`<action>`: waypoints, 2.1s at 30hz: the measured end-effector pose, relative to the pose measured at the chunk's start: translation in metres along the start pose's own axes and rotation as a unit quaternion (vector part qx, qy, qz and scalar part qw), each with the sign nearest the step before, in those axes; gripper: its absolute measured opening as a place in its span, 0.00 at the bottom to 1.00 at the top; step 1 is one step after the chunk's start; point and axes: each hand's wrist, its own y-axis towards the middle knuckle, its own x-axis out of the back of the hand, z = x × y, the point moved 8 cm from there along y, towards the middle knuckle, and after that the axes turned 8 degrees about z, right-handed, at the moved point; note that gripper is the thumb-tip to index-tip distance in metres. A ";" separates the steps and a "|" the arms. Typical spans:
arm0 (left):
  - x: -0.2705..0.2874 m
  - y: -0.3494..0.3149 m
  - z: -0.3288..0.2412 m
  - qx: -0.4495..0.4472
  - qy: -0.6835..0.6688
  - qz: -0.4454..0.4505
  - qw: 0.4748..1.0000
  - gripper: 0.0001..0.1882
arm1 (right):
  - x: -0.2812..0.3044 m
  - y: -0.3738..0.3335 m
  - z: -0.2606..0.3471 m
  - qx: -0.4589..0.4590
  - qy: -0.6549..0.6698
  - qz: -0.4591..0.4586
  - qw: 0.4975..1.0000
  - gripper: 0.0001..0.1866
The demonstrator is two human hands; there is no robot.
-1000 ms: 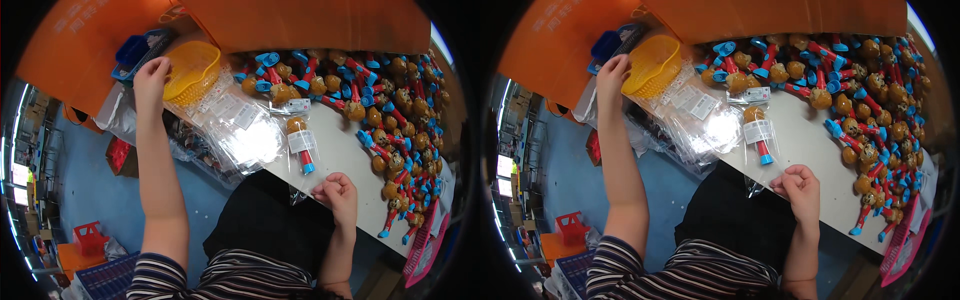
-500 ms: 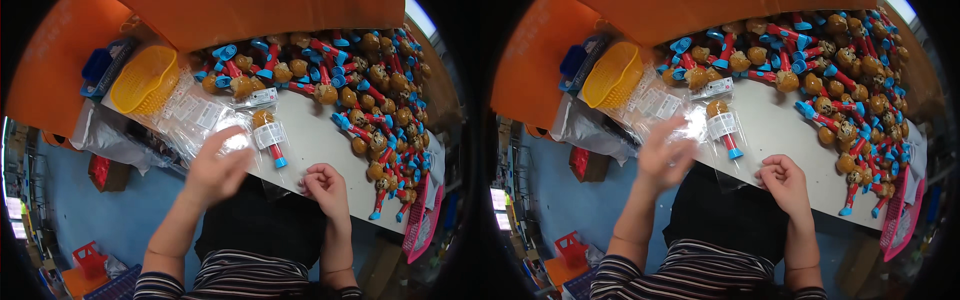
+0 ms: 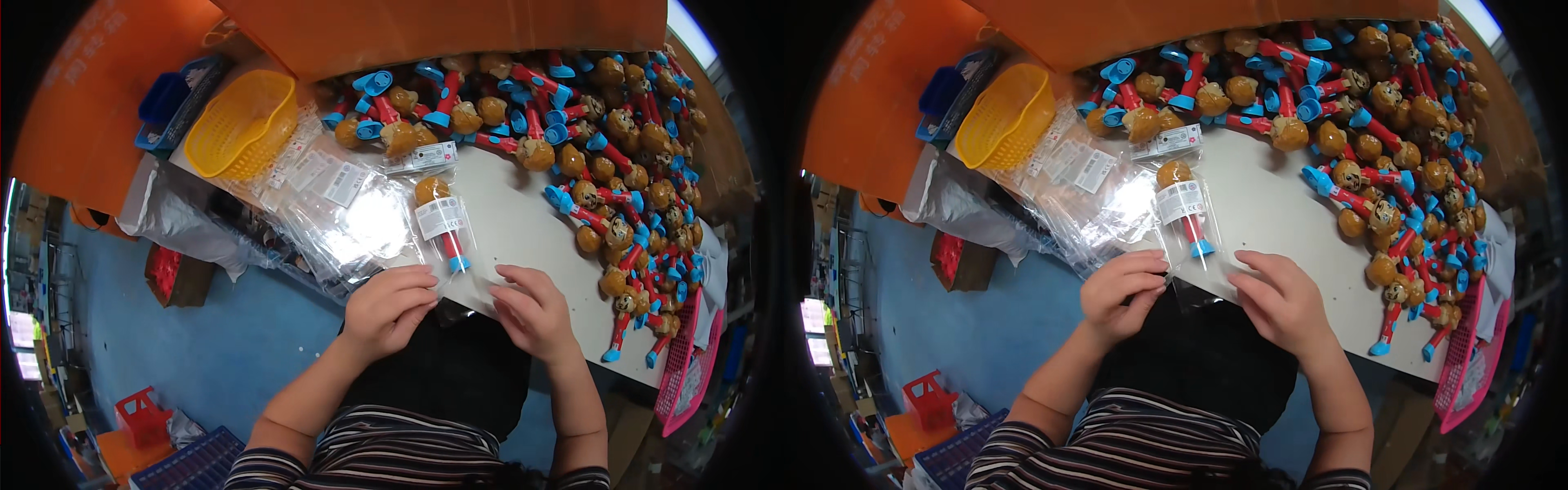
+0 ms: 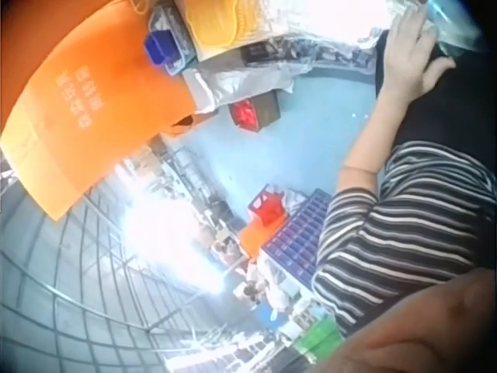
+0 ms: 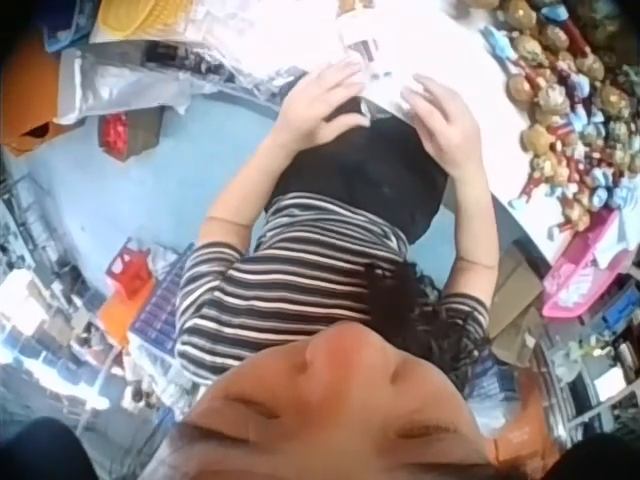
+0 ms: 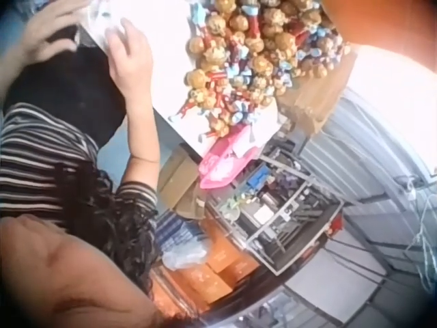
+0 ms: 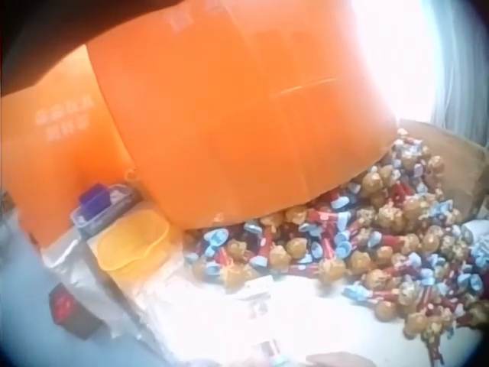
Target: Packaging small toys into individual plastic bags and sealing them with adhesive labels.
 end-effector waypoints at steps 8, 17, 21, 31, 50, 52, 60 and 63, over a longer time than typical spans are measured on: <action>0.052 0.009 0.032 0.141 0.001 -0.089 0.986 0.02 | -0.004 0.001 0.000 -0.011 0.031 -0.039 0.999 0.21; 0.264 0.100 0.201 0.342 0.334 -0.084 0.874 0.11 | 0.008 -0.022 -0.017 -0.058 0.031 -0.150 0.986 0.15; 0.290 0.080 0.301 0.410 0.460 0.059 0.785 0.13 | 0.006 -0.021 -0.019 -0.060 0.037 -0.168 0.983 0.14; 0.284 0.090 0.237 0.404 0.506 0.037 0.761 0.15 | 0.005 -0.022 -0.029 -0.095 0.065 -0.152 0.982 0.11; 0.000 -0.006 0.003 -0.053 0.119 0.162 0.978 0.24 | 0.003 -0.007 -0.002 0.039 -0.044 -0.062 0.996 0.19; -0.018 -0.021 0.004 -0.054 0.126 0.143 0.980 0.23 | 0.001 -0.002 0.005 0.065 -0.055 -0.038 0.996 0.18; -0.038 -0.035 0.007 -0.066 0.065 0.063 0.994 0.15 | -0.013 0.015 0.014 0.142 -0.088 0.033 0.985 0.14; -0.037 -0.036 0.008 -0.052 0.062 0.065 0.995 0.14 | -0.013 0.013 0.012 0.143 -0.091 0.037 0.985 0.13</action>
